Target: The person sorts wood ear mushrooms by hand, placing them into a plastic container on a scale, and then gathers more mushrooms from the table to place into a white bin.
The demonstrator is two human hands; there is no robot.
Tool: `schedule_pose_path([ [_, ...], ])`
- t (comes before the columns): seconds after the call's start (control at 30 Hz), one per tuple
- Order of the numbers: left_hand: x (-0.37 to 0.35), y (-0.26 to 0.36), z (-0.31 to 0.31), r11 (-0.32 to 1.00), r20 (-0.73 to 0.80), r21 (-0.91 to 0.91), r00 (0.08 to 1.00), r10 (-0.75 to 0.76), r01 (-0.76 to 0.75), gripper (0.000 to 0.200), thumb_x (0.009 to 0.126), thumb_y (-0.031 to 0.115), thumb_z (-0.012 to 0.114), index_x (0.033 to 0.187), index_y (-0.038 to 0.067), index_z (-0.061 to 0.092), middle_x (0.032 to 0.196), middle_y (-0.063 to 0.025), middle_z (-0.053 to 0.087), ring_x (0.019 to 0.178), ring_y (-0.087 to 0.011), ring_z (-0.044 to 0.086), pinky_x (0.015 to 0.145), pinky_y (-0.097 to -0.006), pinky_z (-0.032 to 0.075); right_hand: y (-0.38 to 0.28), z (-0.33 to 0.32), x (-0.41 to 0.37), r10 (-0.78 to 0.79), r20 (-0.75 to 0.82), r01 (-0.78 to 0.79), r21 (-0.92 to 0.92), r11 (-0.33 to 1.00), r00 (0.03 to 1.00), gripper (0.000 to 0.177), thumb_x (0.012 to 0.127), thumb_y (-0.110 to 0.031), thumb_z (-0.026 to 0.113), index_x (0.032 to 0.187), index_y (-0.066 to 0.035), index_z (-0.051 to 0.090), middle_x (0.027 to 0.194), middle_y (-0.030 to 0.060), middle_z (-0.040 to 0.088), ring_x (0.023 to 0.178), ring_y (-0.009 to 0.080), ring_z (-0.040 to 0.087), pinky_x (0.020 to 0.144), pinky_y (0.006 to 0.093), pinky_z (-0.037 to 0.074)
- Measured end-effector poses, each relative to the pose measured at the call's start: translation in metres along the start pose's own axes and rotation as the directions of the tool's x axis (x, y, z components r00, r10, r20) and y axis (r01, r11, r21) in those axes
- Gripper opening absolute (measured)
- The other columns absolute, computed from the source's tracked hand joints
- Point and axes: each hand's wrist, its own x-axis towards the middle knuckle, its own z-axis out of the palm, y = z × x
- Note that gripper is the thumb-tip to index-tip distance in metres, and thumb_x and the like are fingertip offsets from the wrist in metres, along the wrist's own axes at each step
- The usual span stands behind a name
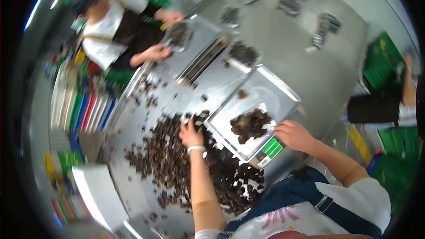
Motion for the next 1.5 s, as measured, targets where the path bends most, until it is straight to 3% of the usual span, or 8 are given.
schedule_pose_path([
  [0.27,0.02,-0.039,0.025,0.92,-0.164,-0.356,0.98,0.112,-0.165,0.023,0.078,-0.001,0.07,0.1,0.005,0.069,0.095,-0.0121,0.069,0.083,-0.0297,0.065,0.078,-0.042,0.052,-0.008,-0.009,-0.019,0.017,-0.149,-0.007,0.07,0.998,0.989,0.024,0.08,-0.01,0.061,0.104,-0.006,0.066,0.113,0.004,0.063,0.105,0.0232,0.059,0.087,0.0347,0.052],
  [0.4,-0.038,0.05,-0.065,0.516,-0.144,-0.849,0.989,-0.015,-0.116,0.022,0.084,-0.004,0.068,0.105,0.002,0.067,0.091,-0.0046,0.067,0.08,-0.0149,0.062,0.074,-0.0291,0.052,-0.014,-0.004,-0.024,0.002,-0.103,0.006,0.072,0.997,0.995,0.024,0.08,-0.009,0.062,0.103,-0.007,0.066,0.112,0.0022,0.063,0.104,0.022,0.059,0.085,0.0341,0.053],
  [0.63,-0.113,0.178,-0.039,0.647,-0.169,-0.251,0.691,0.703,-0.72,0.046,0.081,0.021,0.076,0.125,0.011,0.064,0.135,-0.0126,0.057,0.129,-0.0371,0.046,0.108,-0.049,0.034,-0.007,-0.015,0.006,-0.106,-0.322,0.142,0.091,0.986,0.941,0.019,0.082,-0.008,0.063,0.101,-0.007,0.066,0.101,0.0075,0.065,0.098,0.0265,0.06,0.082,0.0383,0.052],
  [0.8,-0.134,0.162,-0.052,0.639,-0.353,-0.397,0.753,0.556,-0.658,0.045,0.082,0.022,0.076,0.124,0.01,0.066,0.137,-0.0132,0.056,0.131,-0.0361,0.047,0.109,-0.0463,0.034,0.034,-0.014,0.109,0.023,-0.529,0.047,0.119,0.992,0.848,0.015,0.084,-0.002,0.06,0.098,-0.004,0.063,0.095,0.0143,0.064,0.094,0.037,0.059,0.078,0.0471,0.051],
  [1.0,-0.124,0.032,0.002,0.768,-0.311,-0.613,0.95,-0.02,-0.184,0.025,0.084,0.001,0.071,0.109,0.003,0.067,0.114,-0.011,0.064,0.088,-0.0231,0.066,0.077,-0.0343,0.054,0.074,0.036,0.192,0.046,-0.123,-0.042,0.034,0.999,0.991,0.021,0.081,0.002,0.059,0.1,-0.005,0.064,0.104,0.0128,0.06,0.108,0.0317,0.058,0.086,0.0421,0.052],
  [1.2,-0.099,-0.016,0.011,0.957,-0.114,-0.288,0.994,-0.005,-0.028,0.052,0.079,0.013,0.079,0.128,0.015,0.062,0.138,-0.0115,0.053,0.123,-0.0383,0.049,0.103,-0.0467,0.044,0.026,-0.03,0.141,0.303,-0.072,-0.222,0.527,0.82,0.95,0.024,0.08,-0.011,0.073,0.104,-0.008,0.067,0.119,0.012,0.06,0.111,0.0329,0.057,0.095,0.0423,0.05],
  [1.33,-0.074,-0.024,0.045,0.985,0.004,-0.094,0.989,0.145,-0.144,0.034,0.069,0.004,0.077,0.102,0.009,0.071,0.119,-0.0138,0.064,0.106,-0.0361,0.059,0.093,-0.0471,0.05,0.025,-0.021,0.095,0.093,-0.117,-0.062,0.246,0.967,0.989,0.033,0.082,-0.01,0.072,0.115,-0.009,0.067,0.128,0.0078,0.061,0.117,0.0303,0.056,0.102,0.0389,0.046],
  [1.5,-0.066,-0.046,0.047,0.767,-0.125,-0.641,0.99,-0.073,-0.024,0.015,0.075,-0.005,0.071,0.088,0.002,0.07,0.083,-0.0047,0.07,0.08,-0.0143,0.066,0.071,-0.0283,0.052,0.025,-0.043,0.062,0.378,-0.162,-0.256,0.497,0.829,0.911,0.027,0.086,-0.007,0.069,0.113,-0.007,0.066,0.124,0.0064,0.063,0.11,0.0243,0.062,0.09,0.0346,0.054],
])
